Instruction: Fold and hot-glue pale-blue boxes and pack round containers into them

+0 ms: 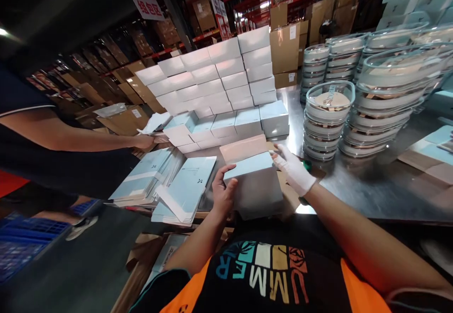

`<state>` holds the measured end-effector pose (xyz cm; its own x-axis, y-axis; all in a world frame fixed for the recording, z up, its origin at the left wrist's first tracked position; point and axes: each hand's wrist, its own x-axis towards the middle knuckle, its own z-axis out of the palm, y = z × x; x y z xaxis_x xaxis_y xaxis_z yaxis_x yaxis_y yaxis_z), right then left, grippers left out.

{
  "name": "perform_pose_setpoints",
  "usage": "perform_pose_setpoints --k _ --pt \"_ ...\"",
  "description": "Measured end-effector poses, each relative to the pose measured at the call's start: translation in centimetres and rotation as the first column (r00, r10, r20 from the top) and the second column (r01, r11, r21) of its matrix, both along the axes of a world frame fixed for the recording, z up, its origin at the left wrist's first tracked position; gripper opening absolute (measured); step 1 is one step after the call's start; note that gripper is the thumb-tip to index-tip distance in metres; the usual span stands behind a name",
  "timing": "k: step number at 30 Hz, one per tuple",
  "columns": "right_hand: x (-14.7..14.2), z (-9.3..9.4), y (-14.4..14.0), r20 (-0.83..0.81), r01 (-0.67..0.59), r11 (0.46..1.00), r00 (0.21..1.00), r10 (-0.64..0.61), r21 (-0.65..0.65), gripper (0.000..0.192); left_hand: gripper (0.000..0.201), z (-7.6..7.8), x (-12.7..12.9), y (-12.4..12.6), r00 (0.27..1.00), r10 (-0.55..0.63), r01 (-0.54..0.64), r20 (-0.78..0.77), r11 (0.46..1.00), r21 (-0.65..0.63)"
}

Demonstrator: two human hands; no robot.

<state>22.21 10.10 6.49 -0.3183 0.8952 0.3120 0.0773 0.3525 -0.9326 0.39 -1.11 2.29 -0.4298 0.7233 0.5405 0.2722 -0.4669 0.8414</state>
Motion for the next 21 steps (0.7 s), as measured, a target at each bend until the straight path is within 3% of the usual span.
perform_pose_setpoints --k 3,6,9,11,14,16,19,21 --pt "-2.2 1.3 -0.7 -0.011 -0.217 0.975 0.976 0.217 -0.049 0.043 0.068 -0.3 -0.2 0.0 0.999 -0.036 0.036 -0.034 0.999 -0.004" --pt "-1.7 0.8 -0.6 0.027 -0.254 0.967 0.967 0.255 -0.014 0.039 0.062 -0.7 -0.7 0.1 0.991 -0.06 0.064 -0.118 0.997 0.03" --pt "0.0 -0.4 -0.2 0.073 -0.33 0.938 0.943 0.324 0.105 0.055 0.055 -1.1 -1.0 0.5 0.982 -0.03 0.055 -0.188 0.99 0.128" --pt "1.0 -1.1 -0.2 0.142 -0.365 0.904 0.93 0.34 0.223 0.067 0.054 -1.3 -1.0 0.9 0.991 -0.013 0.041 -0.137 0.979 0.201" --pt "1.7 -1.8 -0.9 0.2 -0.365 0.846 0.93 0.31 0.389 0.045 0.056 -1.2 -1.4 1.4 0.996 -0.047 0.066 -0.073 0.958 0.279" --pt "1.8 -1.8 -1.6 0.191 -0.391 0.804 0.92 0.341 0.448 0.03 0.048 -0.7 -2.1 1.5 0.974 -0.091 0.149 -0.206 0.946 0.289" --pt "1.6 -1.2 -2.4 0.214 -0.444 0.755 0.895 0.391 0.482 0.037 0.034 0.5 -3.2 1.5 0.869 -0.192 0.344 -0.455 0.897 0.278" --pt "1.4 -0.7 -2.6 0.241 -0.461 0.728 0.887 0.393 0.507 0.043 0.033 1.1 -3.6 1.5 0.827 -0.24 0.427 -0.508 0.856 0.292"
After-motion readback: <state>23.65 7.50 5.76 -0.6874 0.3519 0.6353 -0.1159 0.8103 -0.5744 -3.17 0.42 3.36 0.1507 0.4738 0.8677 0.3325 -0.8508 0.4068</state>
